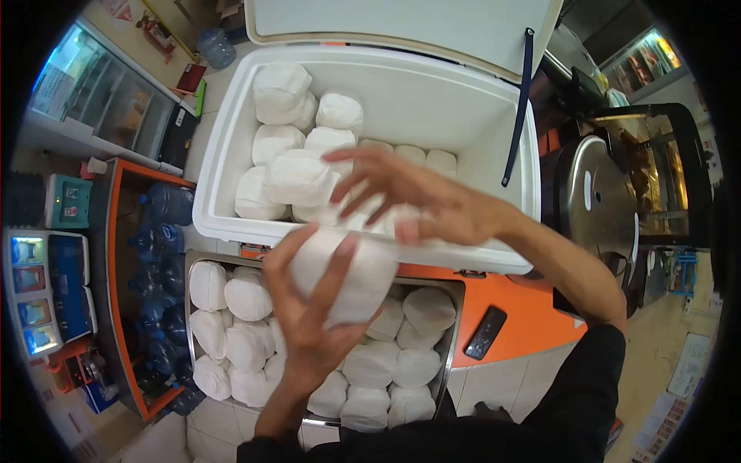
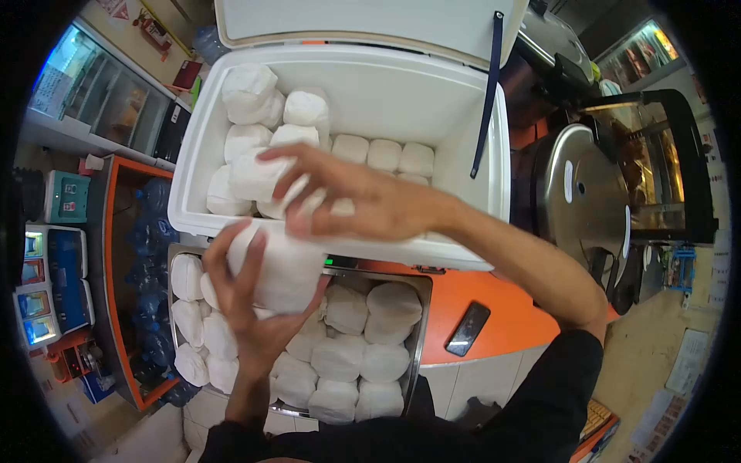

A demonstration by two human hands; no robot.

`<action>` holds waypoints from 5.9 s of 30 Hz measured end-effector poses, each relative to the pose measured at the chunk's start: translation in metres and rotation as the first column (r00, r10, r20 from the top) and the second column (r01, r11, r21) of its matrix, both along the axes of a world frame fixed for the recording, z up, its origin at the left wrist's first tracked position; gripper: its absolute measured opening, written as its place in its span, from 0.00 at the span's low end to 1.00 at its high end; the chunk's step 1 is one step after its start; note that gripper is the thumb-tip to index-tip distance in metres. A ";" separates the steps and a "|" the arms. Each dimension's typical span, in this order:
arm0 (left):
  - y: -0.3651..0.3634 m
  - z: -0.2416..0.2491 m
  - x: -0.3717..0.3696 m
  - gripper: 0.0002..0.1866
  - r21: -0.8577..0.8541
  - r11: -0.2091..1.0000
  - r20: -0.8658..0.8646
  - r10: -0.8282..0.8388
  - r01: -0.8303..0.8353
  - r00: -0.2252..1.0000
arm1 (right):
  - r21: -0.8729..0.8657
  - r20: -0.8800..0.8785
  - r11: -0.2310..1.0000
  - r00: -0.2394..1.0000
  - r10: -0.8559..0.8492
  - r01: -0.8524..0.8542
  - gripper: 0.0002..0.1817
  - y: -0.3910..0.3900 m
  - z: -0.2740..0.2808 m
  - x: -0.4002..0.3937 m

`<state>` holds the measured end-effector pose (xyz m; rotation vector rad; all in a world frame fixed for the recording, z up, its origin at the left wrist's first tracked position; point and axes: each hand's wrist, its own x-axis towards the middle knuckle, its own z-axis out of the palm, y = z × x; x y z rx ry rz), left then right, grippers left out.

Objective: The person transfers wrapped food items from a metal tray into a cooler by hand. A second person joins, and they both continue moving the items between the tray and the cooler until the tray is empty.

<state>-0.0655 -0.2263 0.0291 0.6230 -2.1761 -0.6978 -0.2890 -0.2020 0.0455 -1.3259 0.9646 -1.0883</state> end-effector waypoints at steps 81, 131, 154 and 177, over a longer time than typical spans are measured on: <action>-0.106 -0.034 0.147 0.24 0.136 0.891 0.313 0.376 -0.433 0.872 | -0.304 -0.506 0.936 0.804 -0.314 0.175 0.13 0.071 0.031 -0.054; -0.003 0.067 -0.153 0.27 -0.424 0.643 0.643 -0.283 0.638 0.712 | -0.178 -0.774 0.855 0.467 -0.428 0.488 0.25 0.234 -0.045 0.116; 0.016 -0.094 0.085 0.52 0.152 0.955 0.622 -0.293 0.255 0.726 | -0.221 -0.826 0.841 0.364 -0.431 0.494 0.20 -0.003 -0.005 -0.058; 0.024 -0.005 0.080 0.58 0.475 0.879 0.202 -0.161 0.047 0.966 | -0.257 -0.833 0.965 -0.496 -0.244 -0.044 0.35 -0.089 -0.229 -0.058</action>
